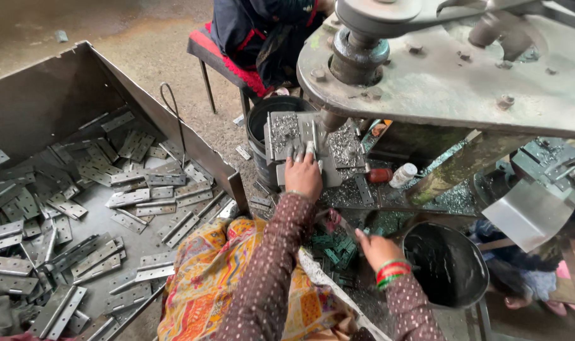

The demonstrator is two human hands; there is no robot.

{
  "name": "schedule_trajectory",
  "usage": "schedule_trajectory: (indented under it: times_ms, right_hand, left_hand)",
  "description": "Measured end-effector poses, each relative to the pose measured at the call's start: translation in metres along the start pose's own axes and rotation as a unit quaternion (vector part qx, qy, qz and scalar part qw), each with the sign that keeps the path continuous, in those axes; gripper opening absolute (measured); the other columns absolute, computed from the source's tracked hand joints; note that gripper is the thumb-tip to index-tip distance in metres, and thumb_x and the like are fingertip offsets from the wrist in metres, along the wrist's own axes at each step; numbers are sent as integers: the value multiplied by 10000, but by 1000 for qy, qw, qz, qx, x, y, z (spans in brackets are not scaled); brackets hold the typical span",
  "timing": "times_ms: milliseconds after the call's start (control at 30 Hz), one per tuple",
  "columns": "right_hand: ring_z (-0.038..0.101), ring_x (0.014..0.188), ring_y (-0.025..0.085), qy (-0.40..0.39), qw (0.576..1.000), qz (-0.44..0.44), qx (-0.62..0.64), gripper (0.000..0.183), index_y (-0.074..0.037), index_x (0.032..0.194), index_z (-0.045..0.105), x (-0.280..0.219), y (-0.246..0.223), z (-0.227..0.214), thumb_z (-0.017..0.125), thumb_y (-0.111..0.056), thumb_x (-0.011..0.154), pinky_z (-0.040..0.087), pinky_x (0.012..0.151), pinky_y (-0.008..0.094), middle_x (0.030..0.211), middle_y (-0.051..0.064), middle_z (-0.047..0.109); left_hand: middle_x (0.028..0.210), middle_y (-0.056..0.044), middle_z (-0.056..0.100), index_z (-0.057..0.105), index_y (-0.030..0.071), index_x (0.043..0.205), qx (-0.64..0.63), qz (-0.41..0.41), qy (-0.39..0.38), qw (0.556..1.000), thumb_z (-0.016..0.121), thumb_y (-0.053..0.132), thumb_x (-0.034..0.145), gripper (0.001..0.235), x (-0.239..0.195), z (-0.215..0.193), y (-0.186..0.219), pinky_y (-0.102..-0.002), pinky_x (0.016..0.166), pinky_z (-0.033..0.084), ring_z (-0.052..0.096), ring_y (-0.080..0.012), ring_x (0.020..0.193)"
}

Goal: The person processes metal hinges using a drill press in a fabrication shop. They take hinges from a bin on the floor, place them on the machine base to be drilled, and then move the finished pieces aside.

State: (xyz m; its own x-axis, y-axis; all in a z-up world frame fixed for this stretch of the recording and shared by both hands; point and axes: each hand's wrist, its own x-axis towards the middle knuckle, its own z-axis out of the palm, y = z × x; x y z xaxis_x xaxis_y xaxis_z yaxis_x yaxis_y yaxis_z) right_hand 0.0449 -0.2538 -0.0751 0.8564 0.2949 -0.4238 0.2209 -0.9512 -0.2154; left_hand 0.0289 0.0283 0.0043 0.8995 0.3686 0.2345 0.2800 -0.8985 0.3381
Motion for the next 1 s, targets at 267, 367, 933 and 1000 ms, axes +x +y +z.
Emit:
schedule_trajectory:
  times_ms: [267, 367, 933, 1000]
  right_hand:
    - [685, 864, 476, 118, 987, -73, 85, 766, -30, 918, 735, 6, 33, 86, 321, -673, 965, 525, 812, 563, 869, 271, 715]
    - [667, 847, 486, 128, 984, -78, 96, 759, -49, 876, 744, 5, 34, 96, 334, -685, 930, 515, 762, 573, 842, 247, 711]
    - [741, 1105, 390, -53, 997, -37, -38, 911, -80, 1155, 818, 50, 41, -5, 226, -754, 1001, 491, 1041, 454, 1027, 239, 773]
    - [772, 969, 431, -60, 998, 11, 16, 932, 15, 1058, 831, 47, 39, -4, 281, -738, 1051, 581, 932, 472, 900, 295, 771]
  left_hand:
    - [1331, -132, 626, 777, 80, 1024, 22, -21, 24, 999, 518, 179, 963, 284, 18, 9, 0, -529, 1168, 312, 578, -303, 1283]
    - [1303, -143, 627, 803, 134, 888, 45, 53, 57, 996, 598, 234, 860, 229, 2, -4, -4, -544, 1144, 321, 588, -289, 1239]
    - [1123, -117, 644, 624, 96, 1211, 129, -310, 83, 938, 603, 175, 936, 288, -293, -73, -285, -549, 834, 497, 666, -331, 970]
    - [1221, -103, 653, 639, 132, 1207, 263, -342, 54, 901, 578, 174, 913, 303, -305, -70, -340, -564, 938, 483, 635, -303, 1163]
